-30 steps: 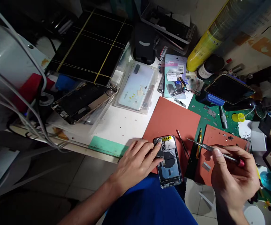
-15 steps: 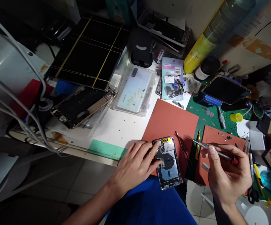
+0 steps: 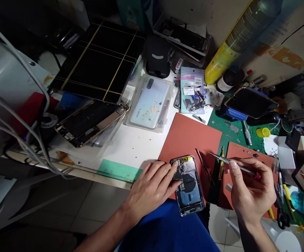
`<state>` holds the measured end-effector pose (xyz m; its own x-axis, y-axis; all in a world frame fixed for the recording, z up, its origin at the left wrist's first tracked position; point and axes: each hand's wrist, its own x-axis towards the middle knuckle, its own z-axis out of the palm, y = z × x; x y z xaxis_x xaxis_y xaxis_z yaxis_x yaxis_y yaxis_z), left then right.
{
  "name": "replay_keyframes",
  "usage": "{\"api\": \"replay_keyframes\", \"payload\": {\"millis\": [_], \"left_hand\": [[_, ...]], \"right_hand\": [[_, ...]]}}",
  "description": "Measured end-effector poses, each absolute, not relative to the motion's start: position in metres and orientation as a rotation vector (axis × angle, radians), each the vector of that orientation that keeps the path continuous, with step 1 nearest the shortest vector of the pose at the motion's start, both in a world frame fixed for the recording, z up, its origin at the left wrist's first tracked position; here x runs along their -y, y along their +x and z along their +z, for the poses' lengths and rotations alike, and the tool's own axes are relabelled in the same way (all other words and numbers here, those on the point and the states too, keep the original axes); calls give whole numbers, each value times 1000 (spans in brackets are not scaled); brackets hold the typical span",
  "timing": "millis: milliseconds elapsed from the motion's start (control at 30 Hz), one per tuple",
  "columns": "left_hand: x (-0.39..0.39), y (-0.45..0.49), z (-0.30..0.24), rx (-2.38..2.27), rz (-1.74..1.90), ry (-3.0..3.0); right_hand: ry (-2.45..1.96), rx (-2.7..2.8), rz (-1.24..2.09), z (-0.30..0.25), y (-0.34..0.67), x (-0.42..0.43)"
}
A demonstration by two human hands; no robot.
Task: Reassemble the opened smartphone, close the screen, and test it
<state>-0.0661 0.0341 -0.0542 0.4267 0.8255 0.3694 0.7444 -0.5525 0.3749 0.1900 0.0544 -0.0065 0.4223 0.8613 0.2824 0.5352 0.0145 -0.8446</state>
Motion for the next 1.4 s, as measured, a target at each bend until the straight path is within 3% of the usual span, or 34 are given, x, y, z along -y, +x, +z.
{"api": "replay_keyframes", "payload": {"millis": [300,767,1133,1400], "left_hand": [[-37,-67,-57,-1372,843,2552],[-39,-68,-56,-1331,878,2538],[-35,-68,-54,-1346,870,2402],[-32,-69,-60,-1333,868,2384]], "right_hand": [[-1626,1326,290,-24,191,-89],[-1617,1286,582,-24,171,-119],[-1562,993,1323,0,167,-31],[-1577,960,1363,-11,165,-19]]}}
